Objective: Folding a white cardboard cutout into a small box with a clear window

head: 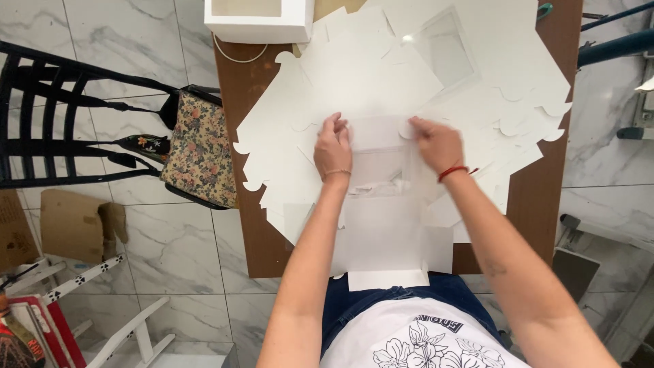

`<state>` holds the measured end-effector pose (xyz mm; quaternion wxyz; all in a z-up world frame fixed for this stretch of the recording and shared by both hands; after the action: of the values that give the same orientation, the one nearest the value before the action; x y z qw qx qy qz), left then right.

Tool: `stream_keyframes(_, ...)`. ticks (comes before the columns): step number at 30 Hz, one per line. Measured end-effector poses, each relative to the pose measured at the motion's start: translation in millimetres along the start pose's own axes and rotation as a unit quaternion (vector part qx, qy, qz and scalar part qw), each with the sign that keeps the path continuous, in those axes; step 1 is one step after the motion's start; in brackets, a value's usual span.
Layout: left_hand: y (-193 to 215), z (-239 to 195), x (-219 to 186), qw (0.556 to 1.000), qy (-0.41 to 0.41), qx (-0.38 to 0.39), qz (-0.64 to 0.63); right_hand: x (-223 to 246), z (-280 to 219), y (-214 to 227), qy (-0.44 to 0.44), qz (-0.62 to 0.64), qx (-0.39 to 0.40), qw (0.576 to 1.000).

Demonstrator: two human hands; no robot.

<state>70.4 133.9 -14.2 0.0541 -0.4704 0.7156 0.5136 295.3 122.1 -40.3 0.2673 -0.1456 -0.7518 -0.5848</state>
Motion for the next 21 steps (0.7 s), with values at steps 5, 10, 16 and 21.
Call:
stream_keyframes(5, -12.0, 36.2, 16.9, 0.992, 0.052, 0.078, -0.08, 9.7, -3.9, 42.5, -0.173, 0.366, -0.139, 0.904)
stream_keyframes(10, -10.6, 46.5, 21.3, 0.989, 0.026, 0.143, 0.027, 27.5, -8.2, 52.3, -0.153, 0.373, -0.069, 0.912)
stream_keyframes(16, 3.6, 26.0, 2.3, 0.953, -0.2, 0.053, 0.222, 18.0, -7.5, 50.5, -0.104, 0.241, -0.033, 0.964)
stream_keyframes(21, 11.8, -20.7, -13.5, 0.842, -0.451, -0.106, 0.276, 46.1, -18.7, 48.5, 0.24, -0.163, -0.038, 0.956)
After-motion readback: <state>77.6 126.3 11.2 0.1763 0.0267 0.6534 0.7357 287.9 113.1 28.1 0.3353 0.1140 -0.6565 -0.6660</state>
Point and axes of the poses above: each hand's wrist, its own z-axis towards the middle knuckle, its own y-axis out of the back of the hand, x = y × z, the point moved 5 cm from there along z, towards the middle knuckle, and after that the axes turned 15 degrees about y, right-handed, at the moved point
